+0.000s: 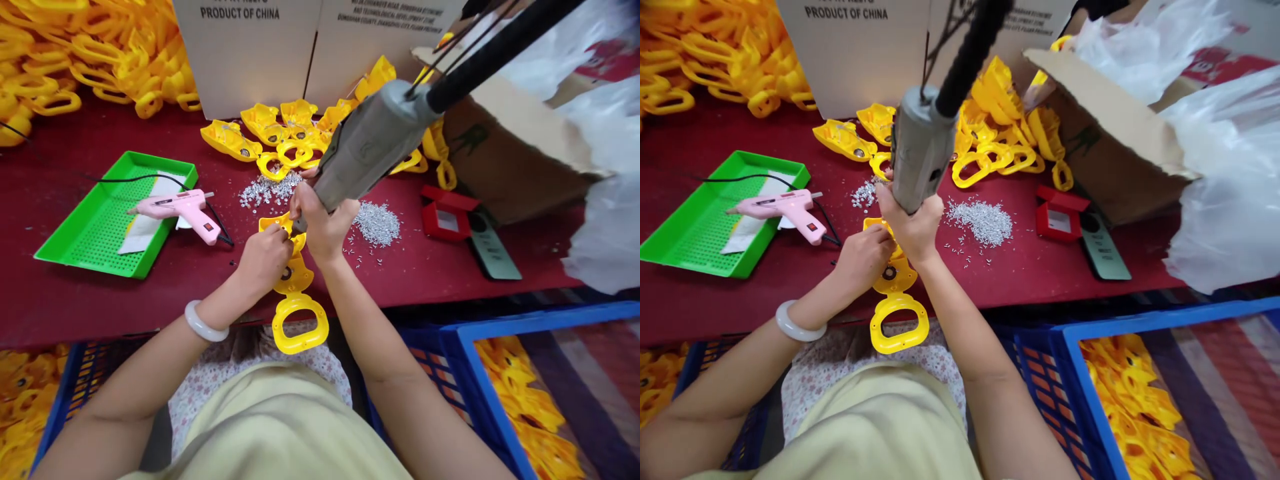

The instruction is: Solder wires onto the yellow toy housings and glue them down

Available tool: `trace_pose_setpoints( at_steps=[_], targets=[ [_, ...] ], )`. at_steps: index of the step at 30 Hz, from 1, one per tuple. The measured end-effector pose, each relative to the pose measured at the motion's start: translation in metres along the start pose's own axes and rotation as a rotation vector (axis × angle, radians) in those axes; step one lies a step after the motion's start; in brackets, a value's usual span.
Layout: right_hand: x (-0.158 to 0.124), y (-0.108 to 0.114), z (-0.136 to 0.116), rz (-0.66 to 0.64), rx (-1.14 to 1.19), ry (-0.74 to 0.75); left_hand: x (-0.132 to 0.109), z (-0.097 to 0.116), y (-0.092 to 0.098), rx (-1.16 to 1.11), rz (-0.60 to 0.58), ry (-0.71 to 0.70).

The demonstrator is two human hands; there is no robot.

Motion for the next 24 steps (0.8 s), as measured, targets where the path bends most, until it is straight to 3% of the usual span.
trace_pose_setpoints(
  at_steps=[4, 8, 14, 18, 21, 24],
  targets=[
    [-0.002, 0.008, -0.002, 0.116, 0.185, -0.009, 0.003, 0.003, 0.001, -0.006, -0.037, 0.073],
    [-0.004, 0.019, -0.025, 0.166, 0.317, 0.02, -0.001, 0.011, 0.006, 0.013, -0.066, 0.148],
    [-0.03, 0.079, -0.061, 0.355, 0.277, 0.033, -0.019, 0.014, 0.03, 0.009, -0.068, 0.248],
    [-0.059, 0.123, -0.054, 0.378, 0.137, -0.015, -0.022, -0.005, 0.042, -0.022, 0.037, 0.228],
    [-0.076, 0.151, -0.04, 0.417, 0.062, -0.069, -0.022, -0.019, 0.029, -0.108, -0.093, 0.244],
    [-0.084, 0.171, -0.027, 0.4, 0.005, -0.008, -0.035, -0.022, 0.018, -0.131, -0.211, 0.353]
  ],
)
Point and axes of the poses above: each hand's wrist, its own x-axis towards the middle knuckle, its own y-axis out of the back of the hand, z = x × y, the point moved 6 cm from there along x, towards the middle knuckle, and after that the axes turned 11 degrees about -z, right-handed, at the moved point
